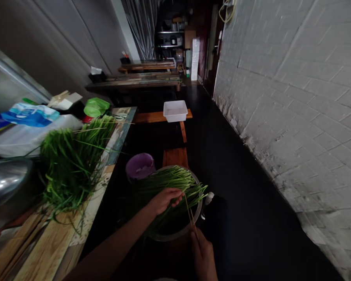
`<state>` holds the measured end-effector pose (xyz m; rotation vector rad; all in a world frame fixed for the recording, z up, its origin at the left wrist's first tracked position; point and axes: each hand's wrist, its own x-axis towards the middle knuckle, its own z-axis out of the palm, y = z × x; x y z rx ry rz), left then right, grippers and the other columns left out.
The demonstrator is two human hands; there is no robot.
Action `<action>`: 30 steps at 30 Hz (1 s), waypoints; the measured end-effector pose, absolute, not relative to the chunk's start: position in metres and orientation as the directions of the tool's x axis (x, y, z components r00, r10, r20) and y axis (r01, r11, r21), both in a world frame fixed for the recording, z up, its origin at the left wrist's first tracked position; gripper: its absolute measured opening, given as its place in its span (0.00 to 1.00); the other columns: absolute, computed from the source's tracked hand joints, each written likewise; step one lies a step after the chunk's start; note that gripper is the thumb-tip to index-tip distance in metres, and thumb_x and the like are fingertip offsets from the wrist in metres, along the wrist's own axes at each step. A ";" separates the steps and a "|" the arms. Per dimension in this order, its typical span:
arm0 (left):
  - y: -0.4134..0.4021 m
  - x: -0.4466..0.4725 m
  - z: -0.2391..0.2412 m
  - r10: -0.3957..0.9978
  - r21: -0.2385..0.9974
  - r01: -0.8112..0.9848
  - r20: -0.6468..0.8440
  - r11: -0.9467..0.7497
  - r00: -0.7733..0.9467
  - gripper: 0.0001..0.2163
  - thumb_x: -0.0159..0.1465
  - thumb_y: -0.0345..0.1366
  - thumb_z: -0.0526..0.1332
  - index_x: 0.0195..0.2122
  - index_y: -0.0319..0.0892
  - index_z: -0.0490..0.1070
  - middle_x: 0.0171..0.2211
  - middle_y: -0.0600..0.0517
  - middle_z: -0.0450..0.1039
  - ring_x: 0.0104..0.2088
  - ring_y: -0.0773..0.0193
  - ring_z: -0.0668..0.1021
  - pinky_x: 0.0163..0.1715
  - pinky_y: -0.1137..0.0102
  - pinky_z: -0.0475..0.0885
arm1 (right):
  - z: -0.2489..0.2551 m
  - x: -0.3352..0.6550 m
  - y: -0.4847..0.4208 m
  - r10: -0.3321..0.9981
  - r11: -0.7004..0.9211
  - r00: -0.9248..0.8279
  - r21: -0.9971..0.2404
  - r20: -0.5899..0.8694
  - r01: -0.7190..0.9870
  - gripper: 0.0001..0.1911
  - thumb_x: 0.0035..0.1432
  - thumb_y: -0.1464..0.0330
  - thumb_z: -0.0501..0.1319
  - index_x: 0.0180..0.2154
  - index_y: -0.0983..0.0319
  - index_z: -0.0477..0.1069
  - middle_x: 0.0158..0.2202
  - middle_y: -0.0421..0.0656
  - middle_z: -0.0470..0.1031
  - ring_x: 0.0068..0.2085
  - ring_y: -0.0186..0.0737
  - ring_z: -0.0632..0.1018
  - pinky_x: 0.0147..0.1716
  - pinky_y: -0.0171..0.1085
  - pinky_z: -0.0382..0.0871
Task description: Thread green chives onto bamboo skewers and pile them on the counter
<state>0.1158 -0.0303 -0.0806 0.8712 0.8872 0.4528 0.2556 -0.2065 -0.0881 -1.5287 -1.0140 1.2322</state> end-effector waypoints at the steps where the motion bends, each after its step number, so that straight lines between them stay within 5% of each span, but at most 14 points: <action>1: -0.031 0.116 -0.079 0.663 0.809 0.000 -0.481 0.587 0.574 0.18 0.48 0.47 0.66 0.29 0.34 0.73 0.23 0.54 0.66 0.21 0.74 0.66 0.20 0.76 0.54 | -0.090 0.255 -0.206 0.952 -0.263 0.177 -0.963 -0.248 0.065 0.21 0.60 0.55 0.54 0.47 0.60 0.73 0.39 0.46 0.77 0.36 0.43 0.76 0.38 0.34 0.71; 15: -0.029 0.110 -0.078 0.687 0.832 -0.008 -0.454 0.555 0.567 0.16 0.50 0.46 0.65 0.28 0.35 0.73 0.21 0.54 0.65 0.19 0.75 0.64 0.18 0.76 0.51 | -0.095 0.248 -0.208 0.961 -0.252 0.140 -0.963 -0.238 0.095 0.21 0.61 0.55 0.53 0.47 0.60 0.73 0.40 0.45 0.77 0.40 0.44 0.76 0.41 0.34 0.70; 23: -0.030 0.111 -0.082 0.729 0.891 0.109 -0.427 0.441 0.535 0.17 0.49 0.46 0.65 0.30 0.35 0.75 0.23 0.53 0.70 0.21 0.72 0.69 0.20 0.76 0.57 | -0.092 0.242 -0.212 0.945 -0.277 0.197 -0.960 -0.262 0.053 0.21 0.62 0.55 0.52 0.42 0.63 0.73 0.31 0.43 0.75 0.30 0.37 0.72 0.30 0.29 0.68; 30: -0.060 0.119 -0.123 0.518 0.888 0.390 -0.459 0.243 0.722 0.11 0.53 0.42 0.61 0.29 0.39 0.77 0.25 0.52 0.74 0.27 0.64 0.74 0.27 0.72 0.65 | -0.127 0.235 -0.198 0.914 -0.280 0.289 -0.958 -0.284 -0.055 0.21 0.58 0.53 0.54 0.34 0.64 0.73 0.26 0.41 0.71 0.29 0.36 0.70 0.27 0.30 0.65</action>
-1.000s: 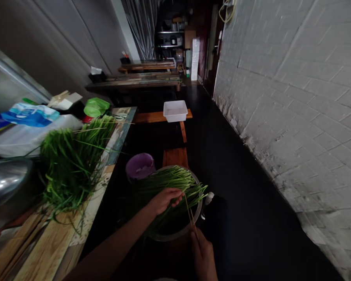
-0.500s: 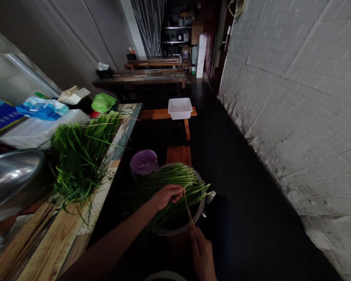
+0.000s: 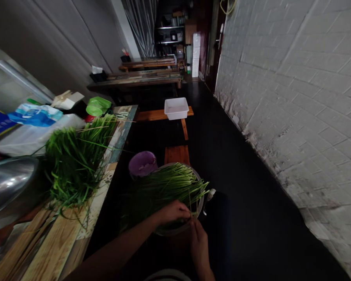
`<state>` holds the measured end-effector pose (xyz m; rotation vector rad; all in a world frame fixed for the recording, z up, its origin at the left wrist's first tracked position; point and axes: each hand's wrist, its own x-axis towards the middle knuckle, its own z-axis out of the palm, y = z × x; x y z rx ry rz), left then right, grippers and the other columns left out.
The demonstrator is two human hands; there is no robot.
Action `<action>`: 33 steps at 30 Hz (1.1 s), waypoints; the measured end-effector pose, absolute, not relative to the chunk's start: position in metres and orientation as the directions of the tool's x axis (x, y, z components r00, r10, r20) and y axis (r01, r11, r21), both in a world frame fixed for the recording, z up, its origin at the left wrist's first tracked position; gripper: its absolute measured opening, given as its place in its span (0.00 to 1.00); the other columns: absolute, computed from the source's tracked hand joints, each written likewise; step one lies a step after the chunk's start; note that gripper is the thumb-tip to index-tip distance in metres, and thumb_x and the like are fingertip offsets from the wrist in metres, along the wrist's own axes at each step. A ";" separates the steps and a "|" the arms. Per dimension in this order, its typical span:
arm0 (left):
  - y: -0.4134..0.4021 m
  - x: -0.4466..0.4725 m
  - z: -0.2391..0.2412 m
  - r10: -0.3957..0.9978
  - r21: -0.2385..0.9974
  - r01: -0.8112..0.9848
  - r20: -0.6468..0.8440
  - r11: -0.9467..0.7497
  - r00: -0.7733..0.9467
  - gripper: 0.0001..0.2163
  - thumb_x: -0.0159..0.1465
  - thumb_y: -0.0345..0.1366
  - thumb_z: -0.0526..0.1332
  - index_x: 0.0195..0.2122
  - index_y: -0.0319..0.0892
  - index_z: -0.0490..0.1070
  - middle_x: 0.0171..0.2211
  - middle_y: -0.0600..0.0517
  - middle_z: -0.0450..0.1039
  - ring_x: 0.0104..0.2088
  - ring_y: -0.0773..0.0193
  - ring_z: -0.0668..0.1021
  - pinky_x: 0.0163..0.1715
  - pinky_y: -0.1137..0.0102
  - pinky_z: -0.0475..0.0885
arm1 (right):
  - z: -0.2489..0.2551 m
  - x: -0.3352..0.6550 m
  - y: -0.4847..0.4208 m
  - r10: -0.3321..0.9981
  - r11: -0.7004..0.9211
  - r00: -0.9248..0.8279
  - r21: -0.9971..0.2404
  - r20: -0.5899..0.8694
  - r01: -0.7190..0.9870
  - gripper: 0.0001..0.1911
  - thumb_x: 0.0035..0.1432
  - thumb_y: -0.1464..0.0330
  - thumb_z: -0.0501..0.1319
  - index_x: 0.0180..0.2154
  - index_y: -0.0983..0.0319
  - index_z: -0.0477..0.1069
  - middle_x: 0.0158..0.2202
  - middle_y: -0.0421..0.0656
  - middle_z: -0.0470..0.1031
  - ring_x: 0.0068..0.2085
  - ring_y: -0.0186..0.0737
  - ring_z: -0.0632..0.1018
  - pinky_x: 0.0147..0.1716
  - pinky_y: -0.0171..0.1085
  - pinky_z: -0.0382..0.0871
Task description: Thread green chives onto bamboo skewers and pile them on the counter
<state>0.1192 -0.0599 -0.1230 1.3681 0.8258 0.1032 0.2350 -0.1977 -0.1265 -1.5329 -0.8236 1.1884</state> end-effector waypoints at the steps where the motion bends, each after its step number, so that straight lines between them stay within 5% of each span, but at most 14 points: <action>1: -0.060 0.122 -0.133 0.563 0.896 0.409 -0.429 0.170 0.706 0.10 0.54 0.40 0.61 0.29 0.39 0.77 0.26 0.52 0.75 0.29 0.63 0.74 0.30 0.71 0.66 | -0.135 0.236 -0.196 0.899 -0.304 0.307 -0.949 -0.314 -0.080 0.21 0.56 0.53 0.56 0.31 0.64 0.72 0.25 0.40 0.70 0.27 0.35 0.69 0.26 0.30 0.65; 5: -0.042 0.140 -0.173 0.831 0.804 0.588 -0.265 -0.089 0.488 0.07 0.56 0.31 0.57 0.27 0.40 0.75 0.30 0.51 0.75 0.36 0.61 0.74 0.39 0.69 0.65 | -0.163 0.244 -0.197 0.830 -0.387 0.364 -0.907 -0.422 -0.168 0.21 0.50 0.50 0.58 0.24 0.62 0.69 0.20 0.39 0.66 0.23 0.35 0.67 0.21 0.31 0.62; 12: -0.022 0.167 -0.217 0.908 0.528 0.813 -0.169 -0.246 0.384 0.06 0.54 0.26 0.60 0.33 0.40 0.70 0.36 0.49 0.71 0.39 0.60 0.72 0.42 0.67 0.64 | -0.170 0.243 -0.201 0.812 -0.410 0.349 -0.883 -0.467 -0.228 0.20 0.50 0.51 0.58 0.24 0.62 0.66 0.19 0.35 0.61 0.21 0.31 0.62 0.20 0.30 0.57; 16: -0.016 0.158 -0.216 0.915 0.645 0.734 -0.131 -0.214 0.381 0.05 0.52 0.24 0.58 0.26 0.40 0.66 0.32 0.51 0.69 0.38 0.63 0.72 0.40 0.68 0.64 | -0.168 0.243 -0.207 0.842 -0.387 0.321 -0.900 -0.433 -0.199 0.20 0.53 0.52 0.58 0.25 0.63 0.66 0.20 0.34 0.59 0.22 0.30 0.60 0.21 0.29 0.56; 21: -0.015 0.144 -0.198 0.816 0.933 0.310 -0.319 0.181 0.482 0.08 0.56 0.34 0.58 0.37 0.39 0.67 0.26 0.55 0.70 0.25 0.68 0.72 0.29 0.71 0.66 | -0.164 0.247 -0.208 0.878 -0.367 0.264 -0.916 -0.399 -0.163 0.21 0.56 0.51 0.55 0.29 0.63 0.67 0.22 0.33 0.58 0.23 0.29 0.58 0.20 0.29 0.54; 26: -0.024 0.139 -0.180 0.708 0.855 0.102 -0.483 0.508 0.515 0.18 0.52 0.47 0.63 0.33 0.34 0.72 0.24 0.51 0.71 0.22 0.71 0.70 0.25 0.74 0.62 | -0.156 0.253 -0.204 0.915 -0.336 0.237 -0.942 -0.325 0.004 0.21 0.59 0.52 0.52 0.29 0.63 0.67 0.22 0.35 0.58 0.24 0.31 0.58 0.22 0.29 0.54; 33: -0.024 0.138 -0.161 0.589 0.688 -0.004 -0.617 0.725 0.522 0.14 0.46 0.42 0.69 0.27 0.35 0.73 0.22 0.54 0.69 0.21 0.74 0.68 0.22 0.76 0.60 | -0.155 0.254 -0.203 0.933 -0.318 0.212 -0.942 -0.291 0.106 0.21 0.61 0.54 0.50 0.28 0.63 0.66 0.22 0.35 0.57 0.24 0.31 0.58 0.22 0.29 0.54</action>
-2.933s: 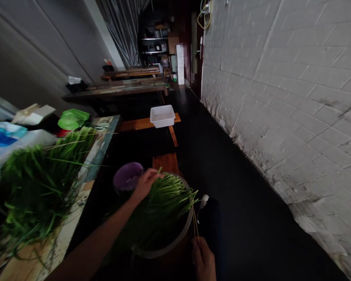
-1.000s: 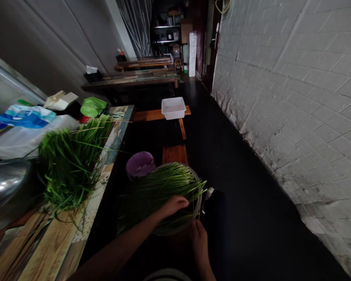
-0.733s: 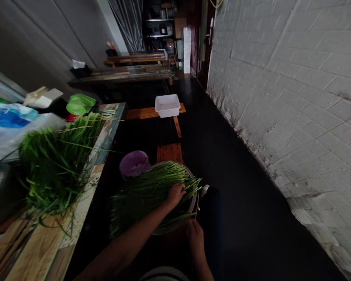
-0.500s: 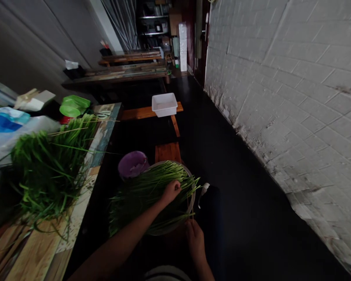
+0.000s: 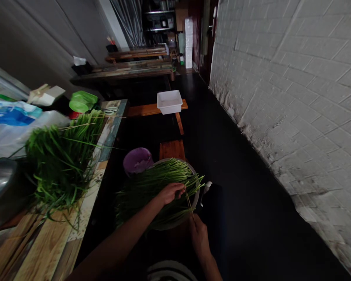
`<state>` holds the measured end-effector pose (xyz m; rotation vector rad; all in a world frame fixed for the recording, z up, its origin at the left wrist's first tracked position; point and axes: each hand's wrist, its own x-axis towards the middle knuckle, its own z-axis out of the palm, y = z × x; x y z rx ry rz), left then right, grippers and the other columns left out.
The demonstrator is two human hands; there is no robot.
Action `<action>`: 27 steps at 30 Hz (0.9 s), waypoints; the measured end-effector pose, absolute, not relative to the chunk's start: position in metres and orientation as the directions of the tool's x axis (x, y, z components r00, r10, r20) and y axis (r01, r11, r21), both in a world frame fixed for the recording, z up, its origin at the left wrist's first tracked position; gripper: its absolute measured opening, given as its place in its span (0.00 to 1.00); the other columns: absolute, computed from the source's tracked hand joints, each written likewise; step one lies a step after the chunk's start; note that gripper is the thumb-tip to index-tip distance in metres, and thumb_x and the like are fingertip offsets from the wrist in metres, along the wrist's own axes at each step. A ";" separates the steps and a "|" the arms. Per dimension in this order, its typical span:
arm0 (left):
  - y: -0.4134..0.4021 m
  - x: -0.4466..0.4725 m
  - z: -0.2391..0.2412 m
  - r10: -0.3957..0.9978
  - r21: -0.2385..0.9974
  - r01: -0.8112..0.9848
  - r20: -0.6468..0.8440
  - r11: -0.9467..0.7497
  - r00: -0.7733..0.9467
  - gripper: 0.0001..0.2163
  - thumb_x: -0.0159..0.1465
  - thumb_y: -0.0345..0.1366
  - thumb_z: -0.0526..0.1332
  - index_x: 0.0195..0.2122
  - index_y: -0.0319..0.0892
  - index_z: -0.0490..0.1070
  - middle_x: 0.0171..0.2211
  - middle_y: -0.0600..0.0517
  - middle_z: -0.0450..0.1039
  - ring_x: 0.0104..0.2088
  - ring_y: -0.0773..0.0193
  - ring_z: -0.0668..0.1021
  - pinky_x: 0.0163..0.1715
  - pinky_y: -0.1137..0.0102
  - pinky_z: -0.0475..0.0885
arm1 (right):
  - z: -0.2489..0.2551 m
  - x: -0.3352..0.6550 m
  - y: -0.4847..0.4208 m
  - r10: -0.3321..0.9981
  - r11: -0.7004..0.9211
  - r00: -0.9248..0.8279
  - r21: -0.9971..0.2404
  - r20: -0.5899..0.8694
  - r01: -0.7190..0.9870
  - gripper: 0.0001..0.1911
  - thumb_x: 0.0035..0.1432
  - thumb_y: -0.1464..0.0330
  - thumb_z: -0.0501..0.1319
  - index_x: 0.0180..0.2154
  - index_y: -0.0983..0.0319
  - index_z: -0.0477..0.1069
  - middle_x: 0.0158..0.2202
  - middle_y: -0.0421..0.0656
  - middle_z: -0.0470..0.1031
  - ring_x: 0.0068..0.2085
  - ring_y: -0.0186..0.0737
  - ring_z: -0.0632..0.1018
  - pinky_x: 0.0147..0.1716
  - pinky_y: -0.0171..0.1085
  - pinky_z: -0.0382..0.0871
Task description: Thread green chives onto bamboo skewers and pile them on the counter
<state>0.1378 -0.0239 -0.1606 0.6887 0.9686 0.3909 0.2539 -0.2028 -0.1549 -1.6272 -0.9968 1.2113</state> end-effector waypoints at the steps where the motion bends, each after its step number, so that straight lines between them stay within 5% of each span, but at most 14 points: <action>1: -0.023 0.138 -0.159 0.586 0.679 -0.019 -0.618 0.734 0.525 0.14 0.47 0.41 0.69 0.27 0.35 0.73 0.22 0.54 0.68 0.20 0.74 0.67 0.21 0.76 0.60 | -0.155 0.254 -0.203 0.935 -0.313 0.209 -0.944 -0.285 0.110 0.21 0.61 0.54 0.50 0.28 0.63 0.66 0.22 0.35 0.58 0.24 0.31 0.59 0.22 0.29 0.54; 19: -0.025 0.130 -0.170 0.560 0.706 0.078 -0.618 0.703 0.551 0.15 0.49 0.44 0.66 0.28 0.36 0.73 0.20 0.57 0.62 0.18 0.76 0.62 0.20 0.76 0.54 | -0.153 0.260 -0.205 0.945 -0.305 0.141 -0.950 -0.295 0.058 0.21 0.61 0.53 0.51 0.29 0.63 0.67 0.22 0.36 0.58 0.24 0.31 0.58 0.22 0.30 0.54; 25: -0.044 0.136 -0.185 0.454 0.795 0.373 -0.588 0.479 0.669 0.15 0.53 0.46 0.62 0.30 0.36 0.76 0.22 0.53 0.70 0.23 0.69 0.68 0.26 0.73 0.60 | -0.170 0.253 -0.201 0.905 -0.344 0.248 -0.937 -0.346 -0.051 0.22 0.58 0.51 0.52 0.27 0.63 0.66 0.21 0.35 0.55 0.23 0.31 0.57 0.21 0.30 0.52; 27: -0.046 0.144 -0.192 0.564 0.833 0.462 -0.549 0.305 0.618 0.12 0.56 0.42 0.59 0.31 0.38 0.76 0.26 0.52 0.73 0.28 0.66 0.71 0.31 0.71 0.63 | -0.176 0.252 -0.200 0.884 -0.366 0.269 -0.924 -0.383 -0.114 0.22 0.56 0.50 0.53 0.27 0.62 0.65 0.21 0.34 0.55 0.23 0.31 0.56 0.20 0.30 0.52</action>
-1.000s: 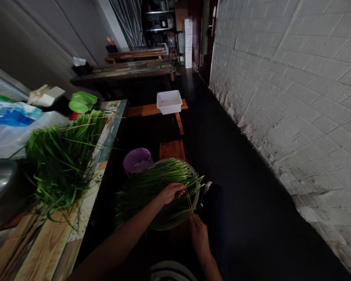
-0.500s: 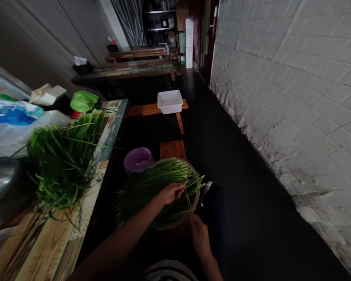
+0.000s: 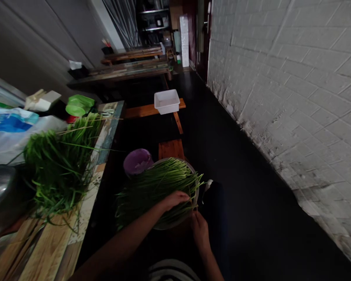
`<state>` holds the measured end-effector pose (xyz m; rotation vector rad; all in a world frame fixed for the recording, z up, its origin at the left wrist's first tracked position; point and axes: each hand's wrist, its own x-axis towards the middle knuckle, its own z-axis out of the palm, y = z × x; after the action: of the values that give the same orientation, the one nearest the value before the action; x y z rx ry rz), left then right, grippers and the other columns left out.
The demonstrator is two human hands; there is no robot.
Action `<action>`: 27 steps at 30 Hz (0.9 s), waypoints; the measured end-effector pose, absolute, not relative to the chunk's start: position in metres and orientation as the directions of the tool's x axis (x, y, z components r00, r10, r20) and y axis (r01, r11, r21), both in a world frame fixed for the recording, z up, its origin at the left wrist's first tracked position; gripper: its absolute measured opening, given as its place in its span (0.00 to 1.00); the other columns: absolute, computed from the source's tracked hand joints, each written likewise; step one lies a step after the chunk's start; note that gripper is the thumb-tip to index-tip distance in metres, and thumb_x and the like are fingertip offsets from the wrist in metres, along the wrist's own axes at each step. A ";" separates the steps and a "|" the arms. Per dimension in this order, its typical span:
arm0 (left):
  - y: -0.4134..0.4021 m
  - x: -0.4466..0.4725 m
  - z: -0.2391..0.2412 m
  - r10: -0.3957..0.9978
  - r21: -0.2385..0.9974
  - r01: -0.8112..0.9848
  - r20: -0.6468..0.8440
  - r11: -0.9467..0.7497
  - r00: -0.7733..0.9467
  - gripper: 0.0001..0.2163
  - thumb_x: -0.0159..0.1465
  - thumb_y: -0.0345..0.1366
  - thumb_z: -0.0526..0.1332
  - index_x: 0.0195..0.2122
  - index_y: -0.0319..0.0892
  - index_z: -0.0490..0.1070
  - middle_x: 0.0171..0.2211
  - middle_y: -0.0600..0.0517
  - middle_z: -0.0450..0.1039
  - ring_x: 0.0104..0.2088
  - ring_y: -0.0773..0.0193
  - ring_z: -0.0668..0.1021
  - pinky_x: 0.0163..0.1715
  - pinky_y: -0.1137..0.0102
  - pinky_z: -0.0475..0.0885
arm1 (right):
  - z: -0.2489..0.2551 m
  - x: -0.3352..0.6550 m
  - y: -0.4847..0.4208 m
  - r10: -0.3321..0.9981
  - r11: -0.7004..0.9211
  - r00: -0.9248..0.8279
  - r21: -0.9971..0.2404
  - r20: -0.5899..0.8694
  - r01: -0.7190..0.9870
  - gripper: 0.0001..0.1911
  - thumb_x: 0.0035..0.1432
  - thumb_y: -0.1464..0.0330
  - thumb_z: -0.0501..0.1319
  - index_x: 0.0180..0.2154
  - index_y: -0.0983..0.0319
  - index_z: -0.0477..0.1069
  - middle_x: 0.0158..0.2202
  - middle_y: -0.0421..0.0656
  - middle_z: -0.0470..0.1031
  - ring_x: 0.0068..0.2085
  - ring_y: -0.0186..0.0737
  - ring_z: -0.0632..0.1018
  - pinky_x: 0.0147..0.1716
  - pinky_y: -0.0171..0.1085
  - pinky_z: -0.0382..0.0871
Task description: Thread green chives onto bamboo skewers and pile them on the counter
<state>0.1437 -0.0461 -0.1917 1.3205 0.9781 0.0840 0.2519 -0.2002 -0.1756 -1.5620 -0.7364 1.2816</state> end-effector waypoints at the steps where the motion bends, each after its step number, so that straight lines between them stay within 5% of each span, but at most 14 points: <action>1: -0.045 0.149 -0.195 0.671 0.841 0.508 -0.485 0.184 0.560 0.10 0.57 0.39 0.58 0.31 0.39 0.76 0.28 0.52 0.74 0.31 0.64 0.72 0.34 0.71 0.64 | -0.177 0.252 -0.200 0.874 -0.377 0.275 -0.916 -0.401 -0.138 0.22 0.55 0.49 0.53 0.27 0.62 0.65 0.21 0.34 0.54 0.22 0.30 0.56 0.20 0.30 0.52; 5: -0.029 0.168 -0.207 0.891 0.643 0.739 -0.195 -0.199 0.409 0.06 0.58 0.30 0.56 0.31 0.40 0.73 0.34 0.50 0.73 0.39 0.63 0.72 0.42 0.70 0.63 | -0.178 0.252 -0.201 0.862 -0.387 0.288 -0.908 -0.417 -0.159 0.22 0.54 0.49 0.54 0.26 0.62 0.65 0.19 0.33 0.53 0.21 0.30 0.56 0.19 0.30 0.51; 10: -0.015 0.176 -0.214 0.880 0.490 0.812 -0.168 -0.318 0.445 0.04 0.55 0.26 0.59 0.29 0.41 0.71 0.36 0.48 0.70 0.42 0.59 0.71 0.44 0.65 0.62 | -0.175 0.254 -0.202 0.873 -0.367 0.302 -0.924 -0.382 -0.107 0.22 0.55 0.50 0.54 0.26 0.62 0.64 0.20 0.34 0.55 0.22 0.30 0.57 0.20 0.29 0.53; 13: -0.013 0.170 -0.210 0.901 0.701 0.678 -0.118 -0.222 0.417 0.04 0.53 0.26 0.61 0.24 0.40 0.68 0.33 0.49 0.68 0.40 0.59 0.71 0.43 0.66 0.63 | -0.173 0.257 -0.204 0.878 -0.357 0.311 -0.930 -0.365 -0.083 0.22 0.56 0.50 0.53 0.26 0.63 0.65 0.20 0.33 0.55 0.22 0.30 0.57 0.19 0.29 0.53; 16: -0.016 0.161 -0.200 0.848 0.919 0.384 -0.269 0.084 0.456 0.04 0.54 0.33 0.61 0.29 0.40 0.69 0.29 0.53 0.69 0.30 0.65 0.72 0.33 0.71 0.65 | -0.168 0.259 -0.205 0.888 -0.350 0.297 -0.935 -0.350 -0.056 0.22 0.57 0.50 0.52 0.27 0.63 0.65 0.20 0.33 0.54 0.22 0.30 0.57 0.19 0.29 0.52; 21: -0.023 0.149 -0.179 0.704 0.878 0.141 -0.454 0.457 0.546 0.16 0.53 0.46 0.63 0.35 0.37 0.72 0.26 0.54 0.70 0.21 0.73 0.67 0.22 0.76 0.57 | -0.157 0.262 -0.202 0.917 -0.313 0.259 -0.950 -0.304 -0.003 0.22 0.59 0.51 0.51 0.29 0.63 0.67 0.21 0.34 0.56 0.23 0.30 0.57 0.20 0.30 0.53; 27: -0.021 0.145 -0.167 0.679 0.804 -0.002 -0.502 0.595 0.535 0.16 0.47 0.44 0.68 0.30 0.37 0.71 0.27 0.53 0.72 0.30 0.69 0.72 0.31 0.74 0.63 | -0.153 0.262 -0.202 0.932 -0.300 0.234 -0.951 -0.276 0.074 0.22 0.61 0.51 0.49 0.29 0.63 0.66 0.21 0.34 0.56 0.23 0.31 0.58 0.21 0.30 0.53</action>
<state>0.1450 -0.0206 -0.1673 0.8501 0.9286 0.4698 0.2619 -0.2018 -0.1535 -1.6025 -0.9634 1.1923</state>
